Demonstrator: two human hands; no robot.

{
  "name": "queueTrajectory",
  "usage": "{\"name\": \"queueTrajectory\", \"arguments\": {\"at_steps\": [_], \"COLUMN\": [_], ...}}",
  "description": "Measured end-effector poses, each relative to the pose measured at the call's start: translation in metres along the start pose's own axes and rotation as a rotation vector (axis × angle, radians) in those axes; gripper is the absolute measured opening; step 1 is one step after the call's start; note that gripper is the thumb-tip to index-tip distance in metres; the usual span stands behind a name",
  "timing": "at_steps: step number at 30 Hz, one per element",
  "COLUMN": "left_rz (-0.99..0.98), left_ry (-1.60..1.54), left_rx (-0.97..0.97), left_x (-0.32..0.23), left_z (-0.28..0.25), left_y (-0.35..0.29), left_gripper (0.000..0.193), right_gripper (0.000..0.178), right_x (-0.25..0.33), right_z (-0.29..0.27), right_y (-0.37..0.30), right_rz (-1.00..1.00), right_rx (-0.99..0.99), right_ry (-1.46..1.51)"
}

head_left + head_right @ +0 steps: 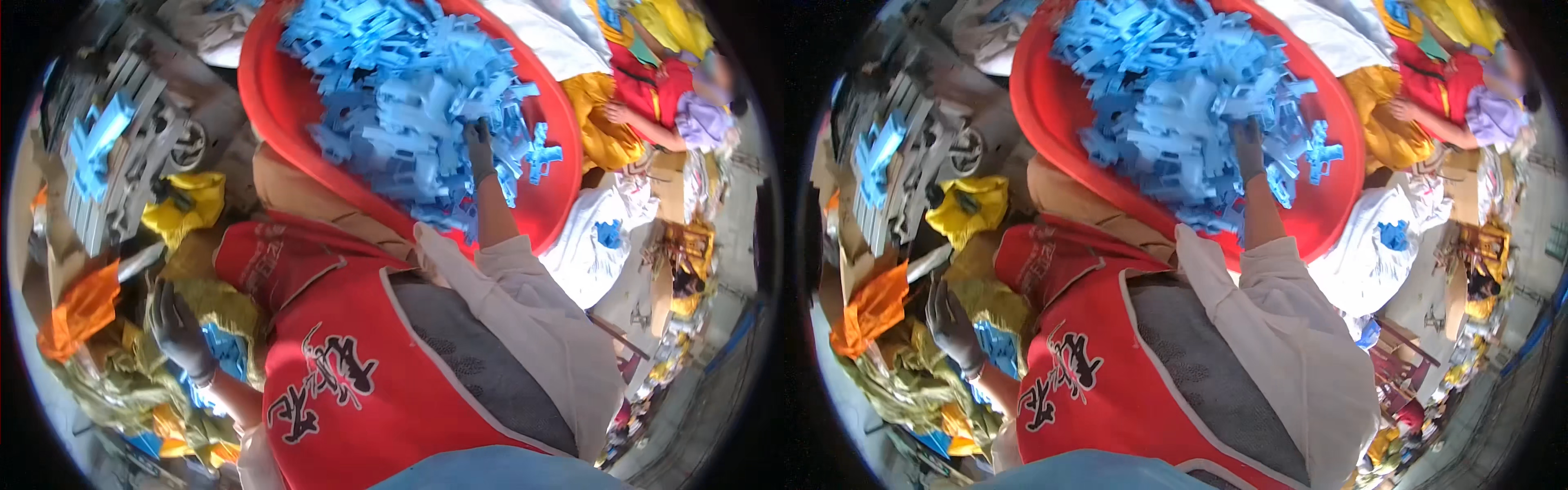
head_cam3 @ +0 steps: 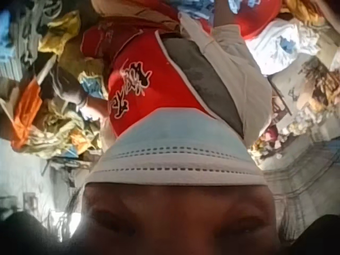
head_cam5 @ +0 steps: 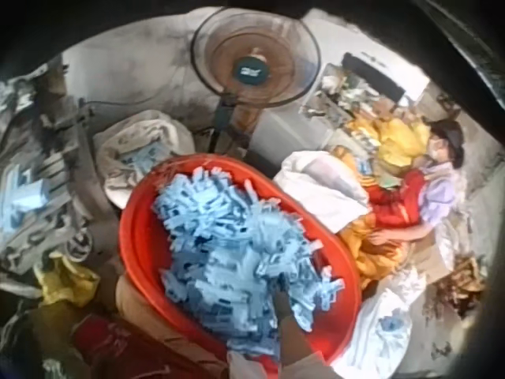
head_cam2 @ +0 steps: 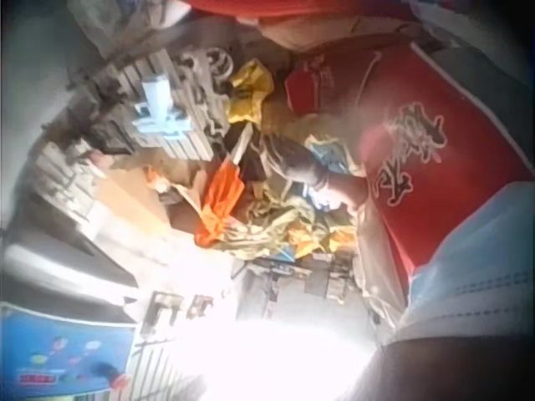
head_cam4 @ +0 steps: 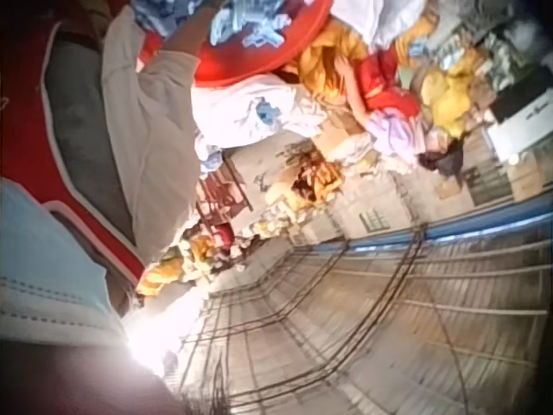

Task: Sorting and preparing light blue plastic toy components at a manufacturing workstation.

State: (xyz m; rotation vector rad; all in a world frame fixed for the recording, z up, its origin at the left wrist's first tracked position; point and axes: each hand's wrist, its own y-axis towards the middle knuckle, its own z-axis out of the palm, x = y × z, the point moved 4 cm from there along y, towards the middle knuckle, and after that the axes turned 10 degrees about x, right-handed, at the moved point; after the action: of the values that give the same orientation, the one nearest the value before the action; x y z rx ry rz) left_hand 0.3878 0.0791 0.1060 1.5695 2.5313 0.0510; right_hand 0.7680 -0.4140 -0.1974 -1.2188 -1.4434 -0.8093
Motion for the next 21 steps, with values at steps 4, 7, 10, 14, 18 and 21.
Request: {"name": "queueTrajectory", "arguments": {"at_steps": [4, 7, 10, 14, 18, 21], "left_rz": [0.009, -0.013, -0.129, -0.125, -0.126, -0.147], "left_ry": [-0.011, -0.007, 0.028, 0.017, 0.000, -0.040], "left_rx": [-0.018, -0.032, 0.002, -0.021, -0.053, -0.093], "left_x": [-0.004, 0.003, 0.020, 0.021, 0.018, 0.018], "left_z": [-0.002, 0.001, 0.000, -0.004, -0.008, -0.014], "left_y": [0.000, -0.008, -0.033, -0.033, -0.031, -0.037], "left_gripper": [0.022, 0.022, 0.022, 0.021, 0.021, 0.020], "right_gripper": [0.039, 0.054, 0.073, 0.043, 0.030, 0.030], "right_x": [0.034, 0.073, 0.118, 0.183, 0.234, 0.231], "right_z": [0.071, 0.073, 0.094, 0.098, 0.130, 0.169], "right_y": [0.010, 0.006, -0.008, -0.015, 0.006, 0.021], "right_rz": [-0.217, 0.087, 0.266, 0.151, -0.164, -0.291], "right_rx": [0.107, 0.178, 0.371, 0.552, 0.497, 0.488], "right_ry": [-1.385, -0.843, -0.738, -1.143, -1.034, -1.161]}}
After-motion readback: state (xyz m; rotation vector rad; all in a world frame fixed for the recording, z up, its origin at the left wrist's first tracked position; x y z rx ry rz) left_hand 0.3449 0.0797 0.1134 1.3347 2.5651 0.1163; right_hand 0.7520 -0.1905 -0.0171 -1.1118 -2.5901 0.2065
